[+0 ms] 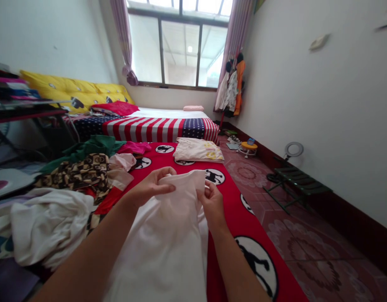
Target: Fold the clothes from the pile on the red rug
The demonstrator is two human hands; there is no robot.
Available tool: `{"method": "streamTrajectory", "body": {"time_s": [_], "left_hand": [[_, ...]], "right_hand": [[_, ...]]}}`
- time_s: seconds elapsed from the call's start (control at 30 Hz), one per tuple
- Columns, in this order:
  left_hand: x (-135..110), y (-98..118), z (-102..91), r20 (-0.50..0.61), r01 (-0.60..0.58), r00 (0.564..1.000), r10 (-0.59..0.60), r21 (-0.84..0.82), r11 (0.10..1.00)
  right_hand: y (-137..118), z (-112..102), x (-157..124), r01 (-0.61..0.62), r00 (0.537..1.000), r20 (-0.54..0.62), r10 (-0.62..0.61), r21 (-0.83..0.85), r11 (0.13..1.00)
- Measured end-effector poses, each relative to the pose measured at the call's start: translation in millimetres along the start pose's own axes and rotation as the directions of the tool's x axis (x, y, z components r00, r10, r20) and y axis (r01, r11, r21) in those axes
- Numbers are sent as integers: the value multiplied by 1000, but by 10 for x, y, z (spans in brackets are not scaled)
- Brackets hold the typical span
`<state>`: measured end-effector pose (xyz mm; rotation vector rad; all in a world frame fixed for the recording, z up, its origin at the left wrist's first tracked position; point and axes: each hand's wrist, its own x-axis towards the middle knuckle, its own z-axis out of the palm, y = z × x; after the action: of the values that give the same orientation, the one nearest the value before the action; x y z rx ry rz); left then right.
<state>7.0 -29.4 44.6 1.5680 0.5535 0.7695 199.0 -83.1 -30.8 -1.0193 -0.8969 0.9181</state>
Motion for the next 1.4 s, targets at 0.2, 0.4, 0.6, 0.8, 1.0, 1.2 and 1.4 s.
{"method": "streamTrajectory", "body": {"time_s": [0.2,0.4,0.6,0.8,1.0,1.2,1.4], "left_hand": [[-85,214,45,89,-153,987,131,323,934],[-181,361,149,126,-272,962,244,566,779],[-209,374,194,224,-287,955,192,555,781],[-298,536,243,193,-271,962,191,652,708],[-315,618,198,65,-167,972,225,865,473],[-333,614,-95,-22,-61,932,361,974,216],[-352,646,-153,-35,-21,899,436,992,124]], "right_hand": [[-246,107,-134,14,1000,-2,-14,54,998],[-286,109,-153,38,999,-23,-36,84,996],[-285,106,-172,80,997,-6,-80,128,989],[-223,152,-185,72,997,16,-73,54,996],[-221,221,-211,157,986,64,-153,-72,985],[-485,-32,-233,247,967,148,-206,-361,899],[-599,8,-460,420,871,489,-41,-700,577]]}}
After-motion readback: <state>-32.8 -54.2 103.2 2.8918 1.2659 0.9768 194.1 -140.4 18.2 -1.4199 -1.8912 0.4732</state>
